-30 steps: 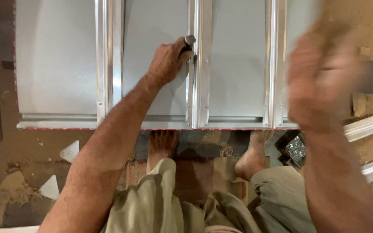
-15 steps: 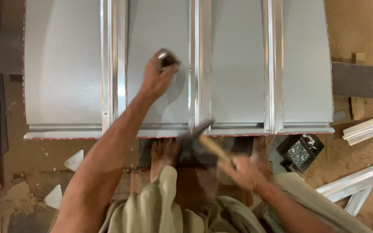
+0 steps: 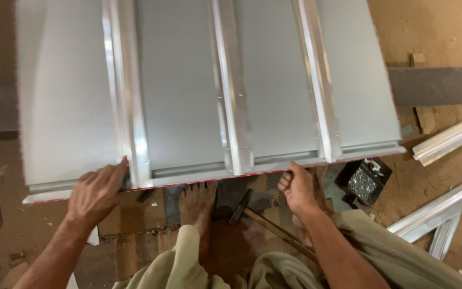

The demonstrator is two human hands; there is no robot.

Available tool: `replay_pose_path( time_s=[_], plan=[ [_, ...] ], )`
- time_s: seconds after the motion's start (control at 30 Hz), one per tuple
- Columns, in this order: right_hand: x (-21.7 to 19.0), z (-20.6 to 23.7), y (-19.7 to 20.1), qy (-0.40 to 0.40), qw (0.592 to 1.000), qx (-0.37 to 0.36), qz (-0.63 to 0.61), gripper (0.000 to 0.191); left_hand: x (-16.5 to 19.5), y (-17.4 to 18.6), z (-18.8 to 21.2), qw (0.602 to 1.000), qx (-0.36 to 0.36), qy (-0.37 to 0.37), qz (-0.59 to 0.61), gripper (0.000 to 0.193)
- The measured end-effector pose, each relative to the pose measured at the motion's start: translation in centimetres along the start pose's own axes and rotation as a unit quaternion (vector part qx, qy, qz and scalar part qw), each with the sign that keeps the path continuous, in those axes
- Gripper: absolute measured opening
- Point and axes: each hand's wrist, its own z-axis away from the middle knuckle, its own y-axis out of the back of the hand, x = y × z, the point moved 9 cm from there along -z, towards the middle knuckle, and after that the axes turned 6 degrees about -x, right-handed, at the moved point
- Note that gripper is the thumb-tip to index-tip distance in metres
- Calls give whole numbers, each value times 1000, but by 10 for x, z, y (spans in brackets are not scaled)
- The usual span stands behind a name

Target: The person assembles a window frame by repeatedly placing a metal punch over fasteners and striking it with a hammer to secure the frame components. The person works along the length of the frame, moving from one fastener to the next.

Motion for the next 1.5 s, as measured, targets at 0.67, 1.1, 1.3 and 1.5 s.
replay_pose_path(
  time_s=[0.67, 1.1, 1.3, 1.5],
  plan=[
    [39, 59, -166, -144, 893, -334, 266, 21, 110, 214, -39, 974, 167, -129, 83, 15],
    [-74, -67, -290, 68, 833, -124, 535, 30, 81, 361, -31, 921, 351, -138, 99, 18],
    [-106, -66, -363, 160, 819, -169, 524, 32, 80, 351, -36, 933, 312, -140, 115, 10],
    [-101, -53, -381, 171, 792, -190, 555, 35, 83, 353, -31, 920, 354, -140, 92, 9]
  ],
)
